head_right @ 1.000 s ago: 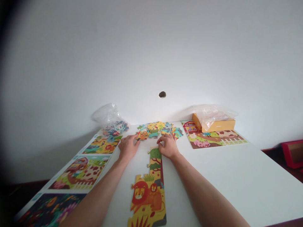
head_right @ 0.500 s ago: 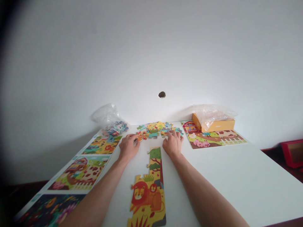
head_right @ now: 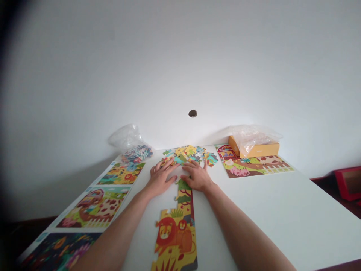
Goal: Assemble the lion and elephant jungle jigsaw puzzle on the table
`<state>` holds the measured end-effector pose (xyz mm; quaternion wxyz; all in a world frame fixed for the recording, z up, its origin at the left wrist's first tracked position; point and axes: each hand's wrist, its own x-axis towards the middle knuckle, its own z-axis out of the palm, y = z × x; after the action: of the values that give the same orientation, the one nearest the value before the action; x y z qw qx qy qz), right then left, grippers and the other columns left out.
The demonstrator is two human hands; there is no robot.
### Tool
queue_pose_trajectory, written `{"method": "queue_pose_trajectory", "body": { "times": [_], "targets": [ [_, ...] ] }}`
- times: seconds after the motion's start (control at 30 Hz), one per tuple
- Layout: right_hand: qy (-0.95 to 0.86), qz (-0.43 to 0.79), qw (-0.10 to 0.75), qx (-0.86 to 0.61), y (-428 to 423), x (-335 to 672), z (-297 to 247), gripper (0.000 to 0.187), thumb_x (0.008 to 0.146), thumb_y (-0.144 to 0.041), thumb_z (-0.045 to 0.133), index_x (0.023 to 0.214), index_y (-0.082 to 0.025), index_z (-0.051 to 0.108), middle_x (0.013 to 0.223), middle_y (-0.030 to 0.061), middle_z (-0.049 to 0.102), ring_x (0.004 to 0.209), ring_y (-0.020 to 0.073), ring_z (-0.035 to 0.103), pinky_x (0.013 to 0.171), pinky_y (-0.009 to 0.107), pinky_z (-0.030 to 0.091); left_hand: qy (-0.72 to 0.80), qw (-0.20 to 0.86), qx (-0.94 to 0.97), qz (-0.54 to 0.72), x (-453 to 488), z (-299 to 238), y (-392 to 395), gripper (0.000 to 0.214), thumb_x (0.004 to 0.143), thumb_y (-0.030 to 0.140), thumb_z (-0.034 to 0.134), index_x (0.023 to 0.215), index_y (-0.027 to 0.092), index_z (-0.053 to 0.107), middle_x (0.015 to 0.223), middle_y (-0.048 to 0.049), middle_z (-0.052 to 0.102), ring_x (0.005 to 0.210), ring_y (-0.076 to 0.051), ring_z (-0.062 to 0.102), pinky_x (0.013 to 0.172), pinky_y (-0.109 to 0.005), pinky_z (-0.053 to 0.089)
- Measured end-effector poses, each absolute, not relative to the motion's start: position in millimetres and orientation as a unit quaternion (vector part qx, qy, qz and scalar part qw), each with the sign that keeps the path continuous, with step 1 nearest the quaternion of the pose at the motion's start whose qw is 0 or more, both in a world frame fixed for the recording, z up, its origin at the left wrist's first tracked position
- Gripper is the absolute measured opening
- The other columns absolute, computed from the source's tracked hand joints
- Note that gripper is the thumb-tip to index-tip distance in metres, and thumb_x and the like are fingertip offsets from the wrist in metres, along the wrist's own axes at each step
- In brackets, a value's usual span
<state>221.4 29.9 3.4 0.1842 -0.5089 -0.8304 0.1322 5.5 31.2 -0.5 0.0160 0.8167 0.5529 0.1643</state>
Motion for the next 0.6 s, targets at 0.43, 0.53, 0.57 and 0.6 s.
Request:
{"method": "queue_pose_trajectory", "body": {
  "times": [0.43, 0.53, 0.57, 0.6],
  "targets": [
    [-0.691, 0.072, 0.264, -0.669, 31.4, 222.2, 7.3, 0.036, 0.089, -0.027, 0.052, 0.122, -0.025, 0.065, 0.13, 0.0098, 0.064, 0.125, 0.0322, 0.05, 0.114, 0.063, 0.015, 0.601, 0.012, 0.778, 0.181, 7.0, -3.8, 34.1, 0.043, 0.089, 0.044, 0.057, 0.13, 0.033, 0.062, 0.149, -0.0008, 0.05, 0.137, -0.037, 0.035, 0.107, -0.055, 0.035],
    [-0.738, 0.092, 0.236, -0.626, 30.8, 220.6, 5.5, 0.037, 0.087, -0.029, 0.055, 0.123, -0.027, 0.065, 0.133, 0.0072, 0.063, 0.125, 0.0315, 0.05, 0.114, 0.064, 0.013, 0.581, 0.008, 0.793, 0.181, 6.2, -2.8, 32.9, 0.046, 0.09, 0.042, 0.056, 0.135, 0.036, 0.058, 0.153, 0.0009, 0.045, 0.139, -0.036, 0.032, 0.109, -0.053, 0.034],
    [-0.756, 0.096, 0.231, -0.605, 30.4, 219.9, 4.9, 0.038, 0.086, -0.029, 0.056, 0.124, -0.027, 0.064, 0.134, 0.0063, 0.062, 0.125, 0.0307, 0.049, 0.114, 0.064, 0.012, 0.572, 0.008, 0.8, 0.18, 5.9, -2.5, 32.4, 0.045, 0.09, 0.042, 0.055, 0.135, 0.037, 0.057, 0.155, 0.0022, 0.043, 0.14, -0.036, 0.031, 0.11, -0.054, 0.032],
    [-0.77, 0.098, 0.229, -0.587, 30.0, 219.1, 4.3, 0.039, 0.086, -0.029, 0.056, 0.125, -0.028, 0.063, 0.134, 0.0058, 0.062, 0.126, 0.0301, 0.049, 0.114, 0.065, 0.011, 0.564, 0.008, 0.807, 0.177, 5.7, -2.4, 31.9, 0.045, 0.091, 0.041, 0.055, 0.135, 0.039, 0.057, 0.156, 0.0035, 0.042, 0.14, -0.036, 0.031, 0.111, -0.055, 0.03]
  ]
}}
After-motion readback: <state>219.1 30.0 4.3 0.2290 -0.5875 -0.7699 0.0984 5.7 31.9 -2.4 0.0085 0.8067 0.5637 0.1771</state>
